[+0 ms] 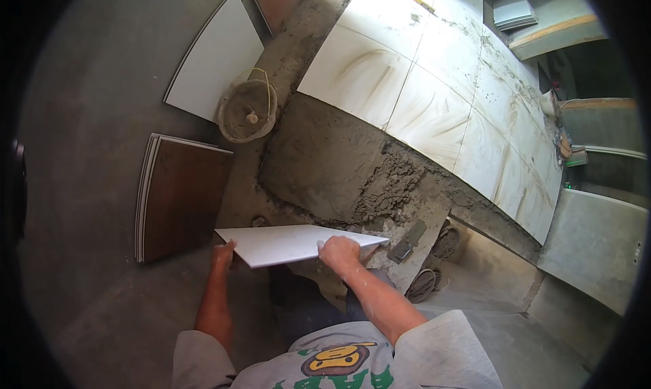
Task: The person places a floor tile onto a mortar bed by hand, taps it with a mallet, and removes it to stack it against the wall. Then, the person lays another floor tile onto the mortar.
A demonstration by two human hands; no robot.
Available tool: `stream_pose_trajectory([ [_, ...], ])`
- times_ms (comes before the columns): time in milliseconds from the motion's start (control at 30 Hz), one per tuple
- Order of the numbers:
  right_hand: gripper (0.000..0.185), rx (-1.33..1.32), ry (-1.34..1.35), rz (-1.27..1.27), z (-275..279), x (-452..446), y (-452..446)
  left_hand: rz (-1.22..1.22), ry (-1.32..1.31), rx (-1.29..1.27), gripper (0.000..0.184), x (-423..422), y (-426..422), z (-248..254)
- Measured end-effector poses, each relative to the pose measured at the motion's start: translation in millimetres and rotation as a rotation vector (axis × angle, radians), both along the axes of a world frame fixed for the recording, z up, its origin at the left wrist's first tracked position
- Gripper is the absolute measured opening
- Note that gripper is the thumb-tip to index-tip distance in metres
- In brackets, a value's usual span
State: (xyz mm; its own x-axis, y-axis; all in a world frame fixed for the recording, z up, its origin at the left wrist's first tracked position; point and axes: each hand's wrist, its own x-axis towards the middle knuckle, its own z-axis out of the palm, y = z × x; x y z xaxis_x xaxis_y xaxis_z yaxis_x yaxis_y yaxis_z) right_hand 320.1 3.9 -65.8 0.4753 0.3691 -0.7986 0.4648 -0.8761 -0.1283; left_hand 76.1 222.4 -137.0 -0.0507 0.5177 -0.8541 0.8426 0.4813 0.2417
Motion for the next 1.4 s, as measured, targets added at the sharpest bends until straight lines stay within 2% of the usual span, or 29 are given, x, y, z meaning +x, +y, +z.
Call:
stream_pose_trajectory([
  [67, 0.047, 0.035, 0.021, 0.026, -7.4, -14.3, -6.7, 0.015, 0.013, 0.064, 0.048, -11.2, -3.9, 6.0],
  [167, 0.044, 0.037, 0.151, 0.051, -17.6, -27.0, -17.3, -0.036, 0.062, 0.064, 0.041, -79.8, 4.7, -49.6],
  [200, 0.044, 0.036, 0.166, 0.048, -24.9, -26.5, -21.1, -0.039, 0.077, 0.062, 0.041, -78.7, 9.3, -38.8],
  [267, 0.042, 0.008, 0.063, -0.059, -43.3, -19.4, -29.2, -0.578, 0.214, 0.18, 0.034, -66.0, 19.5, -11.5],
  [300, 0.041, -0.025, 0.041, -0.1, -55.0, -9.2, -32.1, -0.782, 0.112, 0.205, 0.031, -94.8, 21.7, -31.3],
  [367, 0.04, -0.088, -0.047, -0.18, -88.2, 11.2, -38.1, -0.774, 0.091, 0.149, 0.032, -101.7, 25.4, -29.2],
  [433, 0.039, -0.102, -0.075, -0.193, -135.9, 21.3, -52.2, -0.702, 0.135, 0.081, 0.032, -76.4, 30.6, -2.1],
  [500, 0.047, -0.23, 0.119, -0.165, -188.3, 21.2, -71.0, -0.589, 0.203, 0.07, 0.031, -49.4, 32.3, 22.1],
  [533, 0.047, -0.232, 0.117, -0.168, -213.4, 17.1, -79.5, -0.539, 0.201, 0.086, 0.031, -47.3, 32.2, 22.5],
  [600, 0.053, -0.115, 0.491, 0.102, -256.0, -4.2, -104.9, -0.597, 0.229, 0.112, 0.03, -49.4, 36.5, 21.4],
  [633, 0.053, -0.117, 0.489, 0.085, -275.0, -18.5, -114.4, -0.617, 0.284, 0.091, 0.03, -36.7, 38.9, 29.8],
  [700, 0.057, -0.327, 0.448, -0.196, -303.1, -49.3, -125.2, -0.651, 0.338, 0.071, 0.03, -28.7, 39.0, 24.9],
  [767, 0.056, -0.338, 0.46, -0.174, -316.0, -64.0, -135.2, -0.644, 0.416, 0.006, 0.029, -53.0, 41.4, 18.7],
  [800, 0.056, -0.35, 0.47, -0.142, -319.3, -67.6, -135.7, -0.657, 0.416, 0.015, 0.029, -82.8, 42.2, 8.7],
  [833, 0.051, -0.364, 0.371, -0.424, -299.1, -68.7, -128.4, -1.031, 0.454, 0.049, 0.028, -127.0, 43.8, -11.8],
  [867, 0.051, -0.352, 0.366, -0.442, -285.0, -66.4, -122.5, -1.405, 0.483, 0.089, 0.028, -164.5, 44.7, -30.1],
  [900, 0.049, -0.325, 0.385, -0.477, -272.8, -62.0, -119.7, -1.275, 0.569, 0.09, 0.026, -187.5, 43.5, -42.2],
  [967, 0.047, -0.268, 0.367, -0.546, -248.4, -44.7, -113.0, -1.384, 0.491, 0.226, 0.025, -256.9, 45.5, -67.4],
  [1000, 0.046, -0.296, 0.337, -0.548, -232.3, -36.7, -116.9, -1.466, 0.427, 0.32, 0.024, -263.5, 46.2, -78.7],
  [1100, 0.046, -0.349, 0.286, -0.609, -189.1, -23.1, -150.8, -1.585, 0.383, 0.383, 0.02, -179.9, 18.7, -30.1],
  [1133, 0.047, -0.359, 0.279, -0.671, -179.2, -10.9, -157.1, -1.575, 0.38, 0.417, 0.02, -153.7, 13.4, -18.6],
  [1200, 0.051, -0.413, 0.21, -0.766, -135.0, 20.9, -156.2, -1.442, 0.445, 0.31, 0.018, -100.0, 6.9, 8.1],
  [1233, 0.057, -0.414, 0.218, -0.81, -117.6, 36.9, -158.4, -1.176, 0.473, 0.304, 0.018, -33.0, -3.7, 47.5],
  [1267, 0.063, -0.386, 0.172, -0.863, -108.9, 46.4, -162.9, -1.12, 0.523, 0.297, 0.023, -12.5, -7.5, 52.5],
  [1333, 0.068, -0.258, 0.055, -0.957, -142.6, 43.6, -191.1, -0.981, 0.421, 0.365, 0.028, 14.9, -7.0, 53.2],
  [1400, 0.07, -0.219, 0.046, -1.017, -140.6, 65.1, -183.7, -0.925, 0.318, 0.474, 0.032, 51.4, -0.2, 43.7],
])
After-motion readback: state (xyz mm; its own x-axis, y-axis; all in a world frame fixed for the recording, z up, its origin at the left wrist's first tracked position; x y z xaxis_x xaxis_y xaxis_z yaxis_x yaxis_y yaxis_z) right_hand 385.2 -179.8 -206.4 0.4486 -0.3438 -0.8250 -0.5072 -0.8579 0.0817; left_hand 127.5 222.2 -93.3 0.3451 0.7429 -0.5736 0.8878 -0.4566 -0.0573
